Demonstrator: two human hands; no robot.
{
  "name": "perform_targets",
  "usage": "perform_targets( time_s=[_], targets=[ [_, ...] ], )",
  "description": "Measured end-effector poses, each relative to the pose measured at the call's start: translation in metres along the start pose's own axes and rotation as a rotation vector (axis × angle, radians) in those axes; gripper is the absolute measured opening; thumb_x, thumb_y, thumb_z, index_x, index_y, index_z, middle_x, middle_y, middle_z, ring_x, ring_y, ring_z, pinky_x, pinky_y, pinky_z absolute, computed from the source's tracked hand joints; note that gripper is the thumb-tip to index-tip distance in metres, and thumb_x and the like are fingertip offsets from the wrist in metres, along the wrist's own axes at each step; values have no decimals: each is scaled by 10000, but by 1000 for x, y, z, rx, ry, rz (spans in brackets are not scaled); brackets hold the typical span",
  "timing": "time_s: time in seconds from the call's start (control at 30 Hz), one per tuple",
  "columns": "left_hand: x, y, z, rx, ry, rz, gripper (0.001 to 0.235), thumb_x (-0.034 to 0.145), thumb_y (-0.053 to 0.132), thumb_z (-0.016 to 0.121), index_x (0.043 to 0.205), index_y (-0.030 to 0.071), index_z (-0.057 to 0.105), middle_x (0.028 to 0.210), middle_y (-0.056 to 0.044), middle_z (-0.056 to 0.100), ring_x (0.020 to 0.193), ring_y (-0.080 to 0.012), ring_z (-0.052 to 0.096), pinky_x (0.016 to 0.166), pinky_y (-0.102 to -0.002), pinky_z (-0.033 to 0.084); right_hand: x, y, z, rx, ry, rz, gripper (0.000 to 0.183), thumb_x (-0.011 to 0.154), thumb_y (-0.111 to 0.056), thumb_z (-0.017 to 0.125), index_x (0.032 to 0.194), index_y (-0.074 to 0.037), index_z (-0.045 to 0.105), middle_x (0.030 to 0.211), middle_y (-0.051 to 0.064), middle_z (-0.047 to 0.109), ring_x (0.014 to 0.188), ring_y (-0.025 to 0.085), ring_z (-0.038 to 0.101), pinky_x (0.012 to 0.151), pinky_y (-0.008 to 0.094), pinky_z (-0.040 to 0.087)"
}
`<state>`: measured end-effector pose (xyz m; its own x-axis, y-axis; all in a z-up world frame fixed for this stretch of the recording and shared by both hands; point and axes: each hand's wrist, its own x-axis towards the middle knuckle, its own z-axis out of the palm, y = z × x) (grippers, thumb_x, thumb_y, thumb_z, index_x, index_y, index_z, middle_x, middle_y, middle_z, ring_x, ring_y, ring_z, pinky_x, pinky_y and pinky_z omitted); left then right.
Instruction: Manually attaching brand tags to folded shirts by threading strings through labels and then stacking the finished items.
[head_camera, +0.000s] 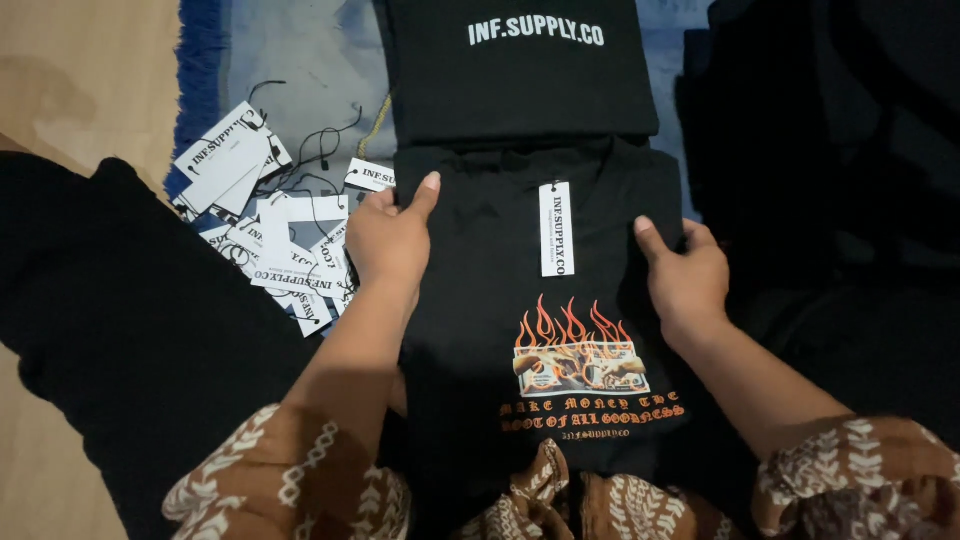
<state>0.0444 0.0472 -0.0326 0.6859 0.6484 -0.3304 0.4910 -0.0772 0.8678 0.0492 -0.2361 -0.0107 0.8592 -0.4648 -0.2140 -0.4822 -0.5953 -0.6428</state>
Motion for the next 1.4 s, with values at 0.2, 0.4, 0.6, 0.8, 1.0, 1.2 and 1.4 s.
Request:
perform_targets(
  time_s=[0.2, 0.4, 0.6, 0.8, 1.0, 1.2, 1.4],
  targets=[
    [-44, 32, -28, -210, -204, 14, 450, 964, 276, 740, 1298, 2, 615, 1044, -156, 754, 1025, -301, 734, 834, -435, 604, 5, 7, 1, 229, 45, -3, 345, 941, -332, 804, 1217, -148, 710, 1007, 120, 691, 969, 268, 669, 784, 414, 534],
    [-70, 39, -42, -222, -360, 250, 457, 963, 234, 718, 1341, 9, 593, 1360, -228, 649, 1356, -374, 542, 1106, -560, 438, 5, 0, -1, 257, 18, -39, 275, 950, -274, 772, 1176, -143, 688, 940, 80, 666, 887, 226, 655, 737, 379, 527],
    [-53, 14, -47, -315, -450, 251, 221, 854, 119, 848, 959, 62, 662, 1092, -94, 726, 1079, -143, 630, 1021, -356, 541, 10, 2, 0, 287, 2, 3, 255, 886, -231, 748, 1121, -163, 677, 904, 55, 658, 843, 197, 640, 708, 357, 528],
    [-40, 12, -47, -486, -517, 72, 308, 772, -9, 828, 914, 73, 568, 1092, -34, 704, 984, -93, 651, 901, -222, 581, 4, -15, -8, 238, -118, 69, 605, 941, -402, 759, 1402, -58, 569, 1276, 247, 634, 1216, 401, 619, 924, 538, 529],
    [-31, 36, -45, -546, -591, 59, 468, 750, -98, 638, 1164, 117, 595, 970, -39, 700, 879, -170, 727, 795, -282, 660, 18, -15, -18, 366, -233, 148, 547, 925, -294, 780, 1410, -115, 600, 1142, 207, 683, 1066, 389, 695, 799, 576, 581],
    [-36, 65, -48, -304, -478, -45, 404, 728, 175, 881, 1119, 173, 776, 943, -78, 783, 808, -172, 767, 708, -330, 670, 31, -6, -17, 412, -183, 125, 344, 882, -193, 811, 1212, -164, 717, 990, 171, 726, 914, 310, 741, 691, 506, 613],
    [-16, 66, -33, -56, -413, -62, 634, 769, 517, 866, 1296, 198, 716, 1011, -120, 771, 875, -208, 773, 717, -341, 664, 30, -41, -26, 418, -274, 177, 501, 974, -295, 727, 1433, -159, 581, 1239, 246, 667, 1158, 416, 666, 877, 579, 566]
  ],
)
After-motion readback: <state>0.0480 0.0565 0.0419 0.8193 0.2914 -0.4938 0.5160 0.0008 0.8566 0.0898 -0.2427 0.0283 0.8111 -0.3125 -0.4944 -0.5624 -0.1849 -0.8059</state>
